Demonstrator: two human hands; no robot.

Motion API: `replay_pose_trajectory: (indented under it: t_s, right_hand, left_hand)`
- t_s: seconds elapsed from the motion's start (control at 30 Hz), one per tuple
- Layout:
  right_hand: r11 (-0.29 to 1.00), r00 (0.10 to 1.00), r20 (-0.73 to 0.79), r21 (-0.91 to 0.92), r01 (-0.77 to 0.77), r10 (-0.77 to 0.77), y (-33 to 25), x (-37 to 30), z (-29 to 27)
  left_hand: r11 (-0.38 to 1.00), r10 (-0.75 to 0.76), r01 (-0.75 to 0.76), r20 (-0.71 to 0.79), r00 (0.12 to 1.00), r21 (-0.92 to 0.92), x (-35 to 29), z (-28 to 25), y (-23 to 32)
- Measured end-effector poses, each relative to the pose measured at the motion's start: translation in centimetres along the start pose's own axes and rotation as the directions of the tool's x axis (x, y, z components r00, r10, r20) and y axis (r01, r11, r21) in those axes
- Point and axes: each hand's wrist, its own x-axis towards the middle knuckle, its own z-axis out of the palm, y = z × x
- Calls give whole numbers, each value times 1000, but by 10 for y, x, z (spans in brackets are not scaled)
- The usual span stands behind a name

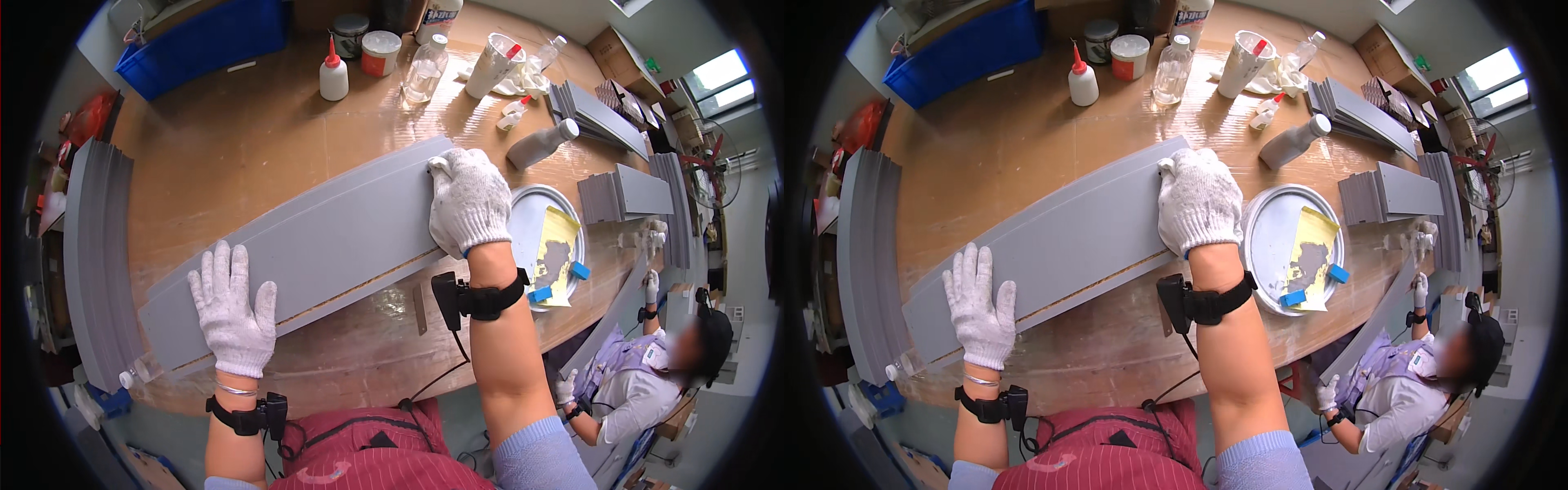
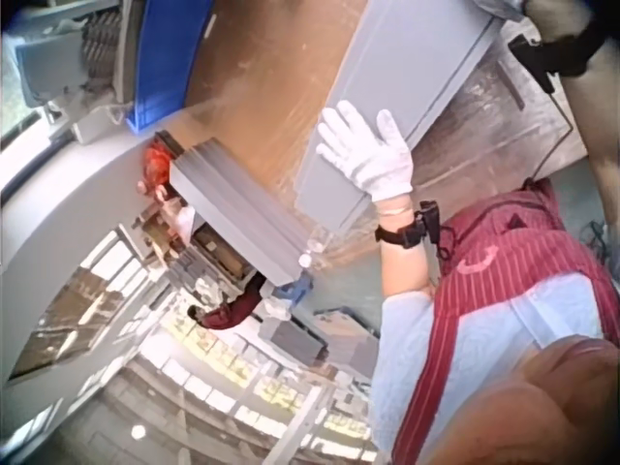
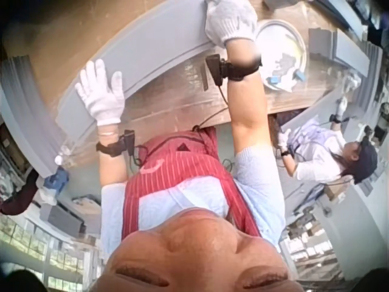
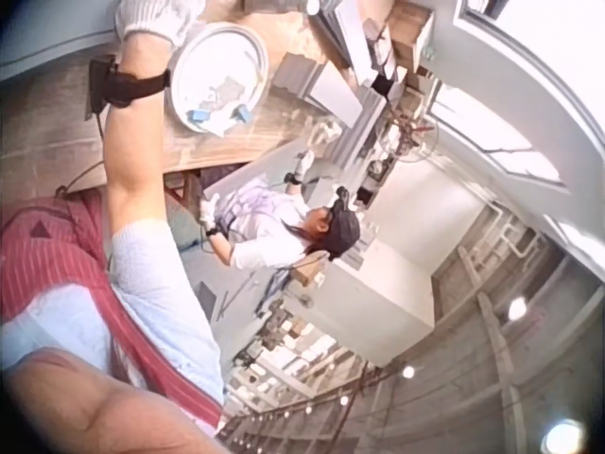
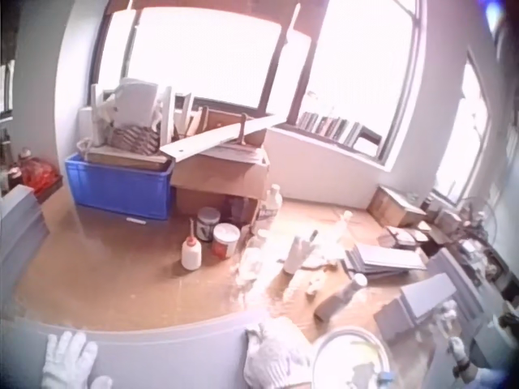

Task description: The person wipes the surface of a grey rectangular panel with a white cloth, then uses a blue sanding block to smooth the edges. They repeat this process on multiple panels, stacking the finished ones on the table.

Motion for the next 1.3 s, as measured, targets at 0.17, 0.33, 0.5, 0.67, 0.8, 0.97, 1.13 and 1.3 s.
replay_pose_trajectory:
  t_s: [0.17, 0.33, 0.5, 0.67, 0.8, 0.97, 1.13, 1.3]
  right_hand:
    - [964, 973, -122, 156, 214, -196, 28, -89, -17]
    - [806, 898, 435, 508, -303, 63, 44, -127, -77]
    - [620, 990, 56, 774, -126, 132, -8, -49, -68]
    - [969, 969, -7, 19, 245, -245, -88, -59, 19]
    - [846, 823, 223, 256, 468, -523, -151, -102, 22]
    - [964, 977, -31, 157, 215, -213, -67, -56, 14]
    - [962, 963, 28, 55, 266, -268, -169, -79, 30]
    - [935, 892, 301, 217, 279, -336, -249, -119, 38]
  left_hand:
    - [1000, -24, 24, 1, 1000, -1, -1, 3, -1]
    - [999, -45, 45, -10, 999, -1, -6, 0, -2]
    - [999, -46, 46, 5, 999, -8, -1, -4, -2]
    - [998, -53, 53, -14, 998, -27, 2, -3, -3]
    - [997, -34, 35, 6, 999, -70, -14, -6, -27]
    - [962, -256, 261, -71, 964, 78, -87, -27, -133]
    - [139, -688, 632, 384, 616, -763, -133, -18, -173]
    - [105, -678, 563, 355, 644, -820, -141, -14, -181]
